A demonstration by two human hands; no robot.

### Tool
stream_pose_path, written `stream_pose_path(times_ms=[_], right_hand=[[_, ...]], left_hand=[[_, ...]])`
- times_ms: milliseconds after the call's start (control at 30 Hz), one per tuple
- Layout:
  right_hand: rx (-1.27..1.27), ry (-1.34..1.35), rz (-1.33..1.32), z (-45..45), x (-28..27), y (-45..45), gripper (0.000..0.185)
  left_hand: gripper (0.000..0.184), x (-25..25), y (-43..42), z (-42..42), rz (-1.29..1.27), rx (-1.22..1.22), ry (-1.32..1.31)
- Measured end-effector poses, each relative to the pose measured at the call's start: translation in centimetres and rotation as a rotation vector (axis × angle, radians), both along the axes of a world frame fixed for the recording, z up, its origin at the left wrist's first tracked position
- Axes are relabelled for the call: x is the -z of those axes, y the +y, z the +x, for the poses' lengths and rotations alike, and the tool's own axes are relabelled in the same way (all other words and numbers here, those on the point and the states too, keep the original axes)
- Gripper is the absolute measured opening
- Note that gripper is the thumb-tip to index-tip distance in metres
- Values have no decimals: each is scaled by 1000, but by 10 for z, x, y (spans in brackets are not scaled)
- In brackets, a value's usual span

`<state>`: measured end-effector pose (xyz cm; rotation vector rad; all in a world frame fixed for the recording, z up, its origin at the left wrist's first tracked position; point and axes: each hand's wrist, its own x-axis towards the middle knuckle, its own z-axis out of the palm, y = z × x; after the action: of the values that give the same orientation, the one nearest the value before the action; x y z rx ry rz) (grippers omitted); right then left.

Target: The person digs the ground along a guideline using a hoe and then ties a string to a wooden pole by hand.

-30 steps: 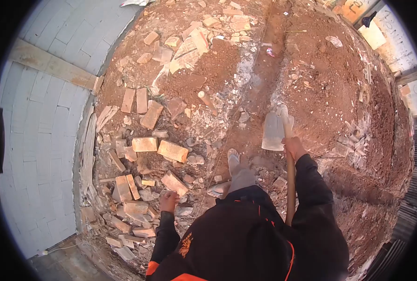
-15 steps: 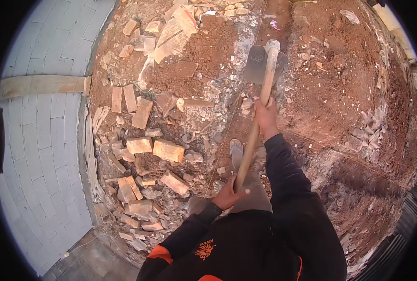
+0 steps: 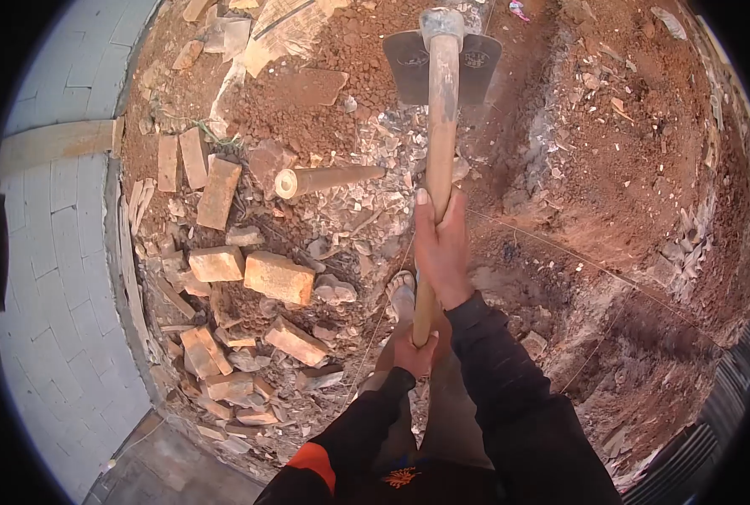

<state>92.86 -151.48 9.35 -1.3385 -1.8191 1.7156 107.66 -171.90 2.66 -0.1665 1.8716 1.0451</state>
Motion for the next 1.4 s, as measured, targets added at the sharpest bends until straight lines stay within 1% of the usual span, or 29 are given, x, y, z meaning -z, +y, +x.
stream_pose_path(times_ms=[67,100,133,167,200,233,267,333,400,433,467,500,600,633,667,700,800,833,900,933,967,1033,1100,1200,1267,1300,1333,1367,1400], right_hand=[[-8,-13,28,-13,30,-14,35],[-3,-17,54,-16,47,-21,35],[-13,-29,46,-12,80,-30,35],[-87,-162,114,-4,122,-41,35],[-157,-298,181,7,148,-50,35],[-154,-306,174,14,152,-56,35],[-108,-272,113,17,155,-61,35],[-74,-245,49,19,146,-66,35],[16,-189,-89,22,129,-56,34],[20,-198,-84,19,117,-50,34],[55,-105,-78,13,107,-44,34],[86,-5,-71,6,102,-37,33],[37,-72,-43,-9,101,-29,32],[37,-69,-44,-3,116,-35,32],[-12,-151,-111,8,145,-45,32],[-62,-233,-177,16,160,-52,31],[-43,-297,-85,41,147,-67,31],[-46,-300,-88,45,130,-71,31],[61,-131,-201,51,96,-67,27],[65,-139,-199,48,88,-62,27],[46,-155,-141,43,85,-54,29],[23,-171,-82,28,99,-38,32],[-10,-187,-50,11,123,-33,30],[-40,-206,-126,17,175,-65,28],[0,-202,-172,27,168,-87,28],[25,-210,-220,30,162,-95,28],[26,-204,-220,31,161,-94,28],[86,-108,-259,29,150,-87,26],[146,-16,-297,28,141,-81,26]], left_hand=[[25,32,-3,-13,154,-116,35],[25,53,-17,-7,147,-127,24],[23,76,-34,5,100,-63,33],[21,90,-47,14,53,7,43],[21,83,-54,19,44,9,27],[21,67,-57,19,-22,-24,-56],[21,56,-57,10,-82,-50,-128],[21,47,-59,6,-93,-33,-111],[21,54,-56,3,-89,-13,-100],[21,67,-55,2,-52,30,27],[22,79,-55,4,-15,72,154],[22,83,-48,-2,-10,72,151],[23,77,-39,-10,-1,43,125],[24,70,-43,-2,-26,-10,36],[25,63,-48,7,-50,-61,-50],[25,57,-57,22,-98,-35,-78],[26,46,-83,56,-144,44,-127],[26,42,-85,67,-148,41,-130],[22,42,-84,83,-13,-33,-1],[22,42,-78,77,-11,-30,-9],[22,50,-69,69,32,-48,70],[22,59,-48,39,75,-70,149],[24,59,-44,10,-55,-32,24],[25,38,-65,-2,-109,-10,-33],[24,45,-93,14,32,-46,229],[31,52,-107,19,-73,66,143],[36,67,-115,23,-113,124,129],[43,72,-114,17,-151,184,115],[43,81,-109,12,-150,186,113]])
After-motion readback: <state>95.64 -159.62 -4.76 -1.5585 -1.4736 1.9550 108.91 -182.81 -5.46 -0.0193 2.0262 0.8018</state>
